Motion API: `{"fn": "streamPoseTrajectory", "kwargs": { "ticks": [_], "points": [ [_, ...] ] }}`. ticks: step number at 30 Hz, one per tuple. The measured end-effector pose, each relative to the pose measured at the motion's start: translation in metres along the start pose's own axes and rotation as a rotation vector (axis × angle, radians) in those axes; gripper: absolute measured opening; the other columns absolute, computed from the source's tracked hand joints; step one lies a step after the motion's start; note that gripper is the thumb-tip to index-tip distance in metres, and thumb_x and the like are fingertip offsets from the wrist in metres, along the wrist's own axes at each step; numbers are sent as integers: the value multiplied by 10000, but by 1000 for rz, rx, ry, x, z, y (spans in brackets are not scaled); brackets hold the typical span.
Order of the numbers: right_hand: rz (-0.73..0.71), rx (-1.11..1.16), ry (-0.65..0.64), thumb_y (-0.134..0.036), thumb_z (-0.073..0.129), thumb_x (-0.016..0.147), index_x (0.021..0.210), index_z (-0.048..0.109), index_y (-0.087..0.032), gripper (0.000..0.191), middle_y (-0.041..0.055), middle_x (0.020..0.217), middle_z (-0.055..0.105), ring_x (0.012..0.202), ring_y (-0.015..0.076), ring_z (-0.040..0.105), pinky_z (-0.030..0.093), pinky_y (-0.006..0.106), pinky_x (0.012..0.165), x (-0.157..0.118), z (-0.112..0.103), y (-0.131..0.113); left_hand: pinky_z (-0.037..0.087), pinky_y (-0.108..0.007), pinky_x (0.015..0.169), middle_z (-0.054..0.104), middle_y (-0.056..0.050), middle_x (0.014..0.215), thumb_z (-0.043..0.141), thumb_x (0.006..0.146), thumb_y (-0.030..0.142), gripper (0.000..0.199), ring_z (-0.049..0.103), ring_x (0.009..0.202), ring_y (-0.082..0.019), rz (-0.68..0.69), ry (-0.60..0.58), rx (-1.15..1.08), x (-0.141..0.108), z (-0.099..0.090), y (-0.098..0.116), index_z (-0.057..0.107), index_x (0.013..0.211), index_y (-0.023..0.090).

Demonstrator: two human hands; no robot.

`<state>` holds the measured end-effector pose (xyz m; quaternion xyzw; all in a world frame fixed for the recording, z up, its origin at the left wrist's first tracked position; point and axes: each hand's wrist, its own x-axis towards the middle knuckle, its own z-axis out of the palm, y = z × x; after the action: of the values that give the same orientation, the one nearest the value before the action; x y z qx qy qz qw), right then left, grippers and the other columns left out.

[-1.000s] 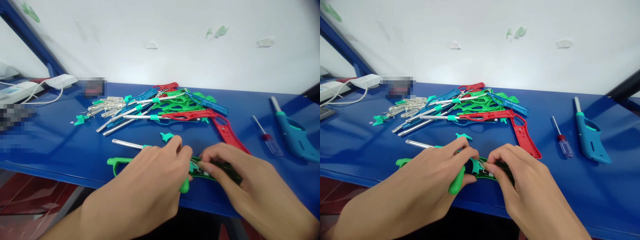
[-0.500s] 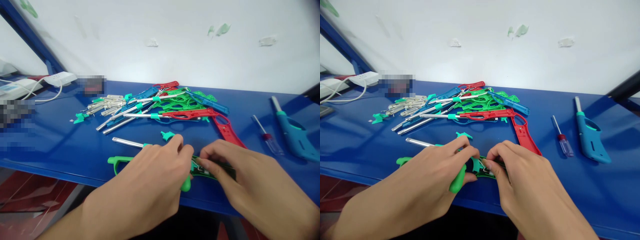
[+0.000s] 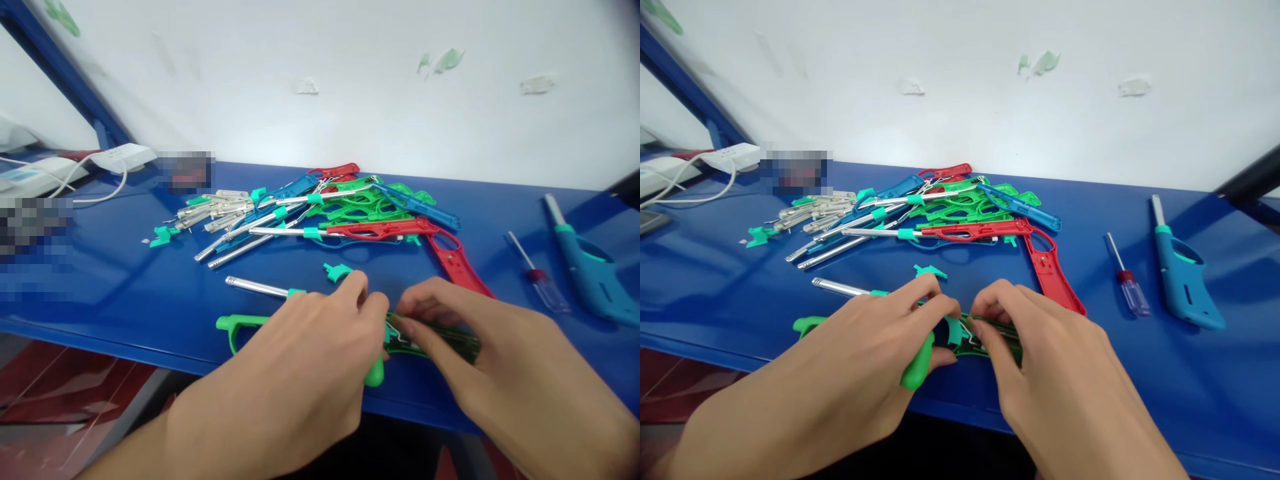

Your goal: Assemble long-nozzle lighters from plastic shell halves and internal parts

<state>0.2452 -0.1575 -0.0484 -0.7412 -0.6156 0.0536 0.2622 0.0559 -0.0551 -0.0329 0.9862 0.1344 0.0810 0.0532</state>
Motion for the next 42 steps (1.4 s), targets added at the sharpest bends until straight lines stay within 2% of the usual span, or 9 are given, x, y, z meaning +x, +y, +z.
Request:
{"fn": "streamPoseTrajectory", "kwargs": {
  "ticks": [5,9,13,17,19,22,27,32,42],
  "points": [
    [-154,-81,95,-314,550,1015,985,668,-342,125,-90,889,793,694,165,768,538,294,561,-5,2,6,298,-383,535,558,-20,1017,551,1021,156,98,540,749,-217,9,-1,16,-1,-2,2,588,1092,213],
    [-283,-150,168,-258,518,1049,1234,642,-328,234,-46,1200,785,1020,196,777,615,319,883,-23,11,13,314,-401,544,562,-42,1044,517,1023,154,111,567,853,-255,23,2,60,-2,-2,2,591,1083,211],
    [-223,-102,298,-173,593,1003,1310,656,-325,348,-14,1375,696,1233,205,678,482,361,1130,-44,18,15,366,-402,561,571,-39,1087,508,1061,204,100,562,819,-233,0,-6,19,-1,-1,1,598,1103,214],
    [-234,-82,299,-253,620,973,1275,719,-321,324,47,1258,748,1171,316,719,607,465,963,-47,16,11,366,-405,556,569,-27,1056,537,1050,190,68,561,787,-228,-33,-35,-19,2,-3,1,590,1087,214],
    [-246,-85,287,-343,630,961,1236,752,-316,302,69,1181,772,1082,342,754,655,459,824,-41,14,9,368,-405,554,567,-26,1048,541,1048,192,58,564,782,-230,-39,-43,-29,2,-4,2,584,1079,217],
    [-253,-91,277,-367,632,953,1220,765,-321,302,74,1167,776,1051,339,763,664,442,769,-34,13,8,379,-409,556,569,-25,1056,539,1049,189,70,573,791,-235,-41,-47,-36,3,-4,2,581,1096,220],
    [-261,-118,274,-301,630,946,1256,742,-337,331,58,1216,772,1064,336,761,653,453,786,-39,18,12,409,-413,565,580,-27,1080,529,1044,170,114,604,845,-246,-47,-62,-34,2,-3,2,580,1134,219],
    [-300,-170,273,-115,630,926,1394,643,-279,496,35,1416,688,1188,273,695,548,442,984,-50,21,17,425,-419,571,590,-30,1096,523,1052,182,107,618,900,-261,-37,-68,-24,2,-3,2,587,1130,217],
    [-374,-235,201,-115,533,988,1440,605,-247,476,15,1530,561,1223,200,631,450,354,1037,-49,17,21,430,-415,572,592,-32,1084,524,1052,190,115,604,822,-246,-26,-22,-15,1,-2,2,591,1140,219]
  ]
}}
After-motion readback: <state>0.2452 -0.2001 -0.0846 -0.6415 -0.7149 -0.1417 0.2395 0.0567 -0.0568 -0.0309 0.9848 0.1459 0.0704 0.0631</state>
